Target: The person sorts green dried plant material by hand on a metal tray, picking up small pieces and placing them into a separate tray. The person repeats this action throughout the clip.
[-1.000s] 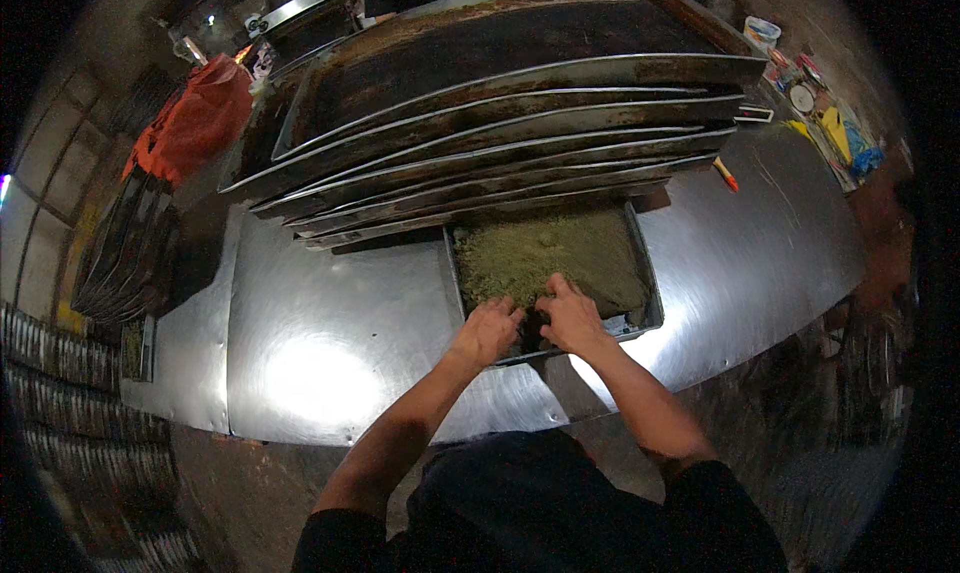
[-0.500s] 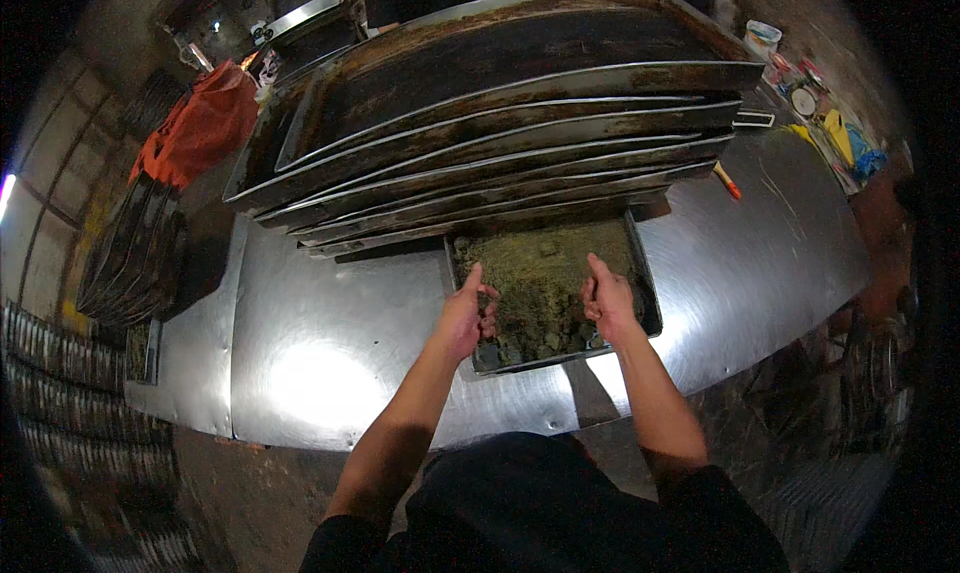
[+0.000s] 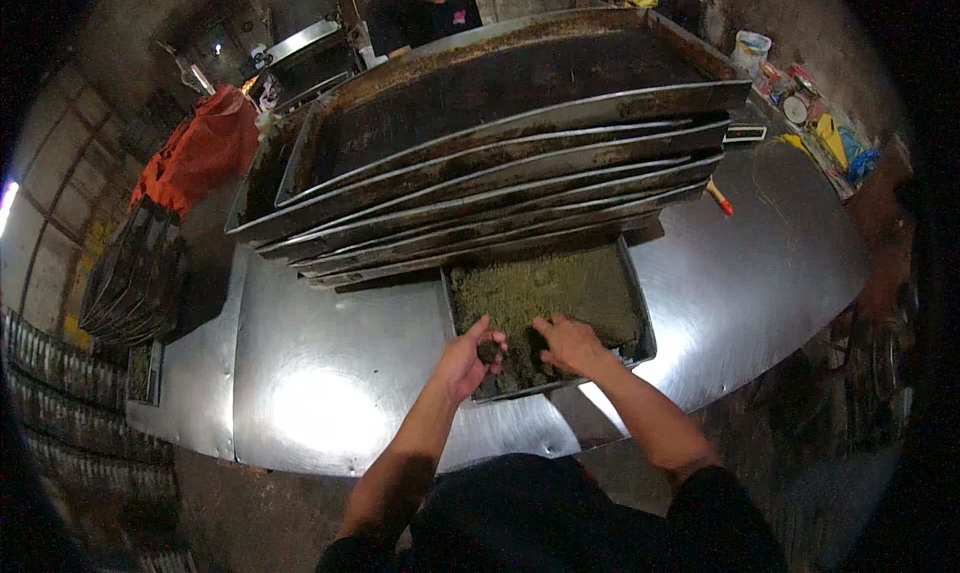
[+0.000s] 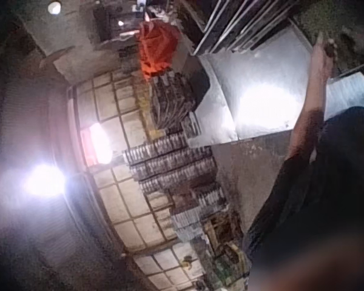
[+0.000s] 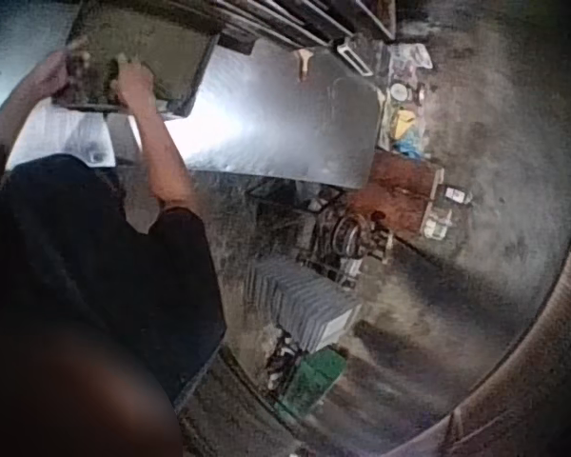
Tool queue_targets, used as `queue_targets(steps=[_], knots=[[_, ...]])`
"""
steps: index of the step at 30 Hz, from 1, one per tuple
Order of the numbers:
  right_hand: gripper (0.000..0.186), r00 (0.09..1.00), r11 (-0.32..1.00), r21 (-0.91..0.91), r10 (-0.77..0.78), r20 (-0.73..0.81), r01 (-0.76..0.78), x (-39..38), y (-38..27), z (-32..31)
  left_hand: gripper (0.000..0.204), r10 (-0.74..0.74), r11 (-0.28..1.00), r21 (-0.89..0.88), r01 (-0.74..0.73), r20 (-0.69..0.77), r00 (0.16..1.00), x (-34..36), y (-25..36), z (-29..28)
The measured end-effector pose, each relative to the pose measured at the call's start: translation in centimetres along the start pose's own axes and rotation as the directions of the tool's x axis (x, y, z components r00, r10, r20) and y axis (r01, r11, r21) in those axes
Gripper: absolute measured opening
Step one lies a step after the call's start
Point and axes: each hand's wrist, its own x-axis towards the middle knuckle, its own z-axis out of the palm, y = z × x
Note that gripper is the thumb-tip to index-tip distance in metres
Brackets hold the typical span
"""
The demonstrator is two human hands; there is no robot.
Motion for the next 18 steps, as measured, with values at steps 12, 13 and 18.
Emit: queue_targets(steps=[12, 13, 18], knots=[[0.030, 0.974, 0.891, 0.453, 0.082, -0.214, 0.025, 1.0, 0.4, 0.8, 0.054, 0.052, 0.997, -0.044, -0.056, -0.081, 0.995, -1.2, -0.4, -1.3], [0.031, 0.976, 0.753, 0.656, 0.177, -0.128, -0.050, 1.1, 0.7, 0.7, 0.052, 0.041, 0.998, -0.032, -0.045, -0.101, 0.994, -1.2, -0.3, -1.1], [0.038, 0.942, 0.119, 0.992, 0.335, -0.014, -0.028, 1.5, 1.5, -0.2, 0.046, 0.107, 0.992, 0.052, -0.111, 0.076, 0.991, -0.5, 0.4, 0.5]])
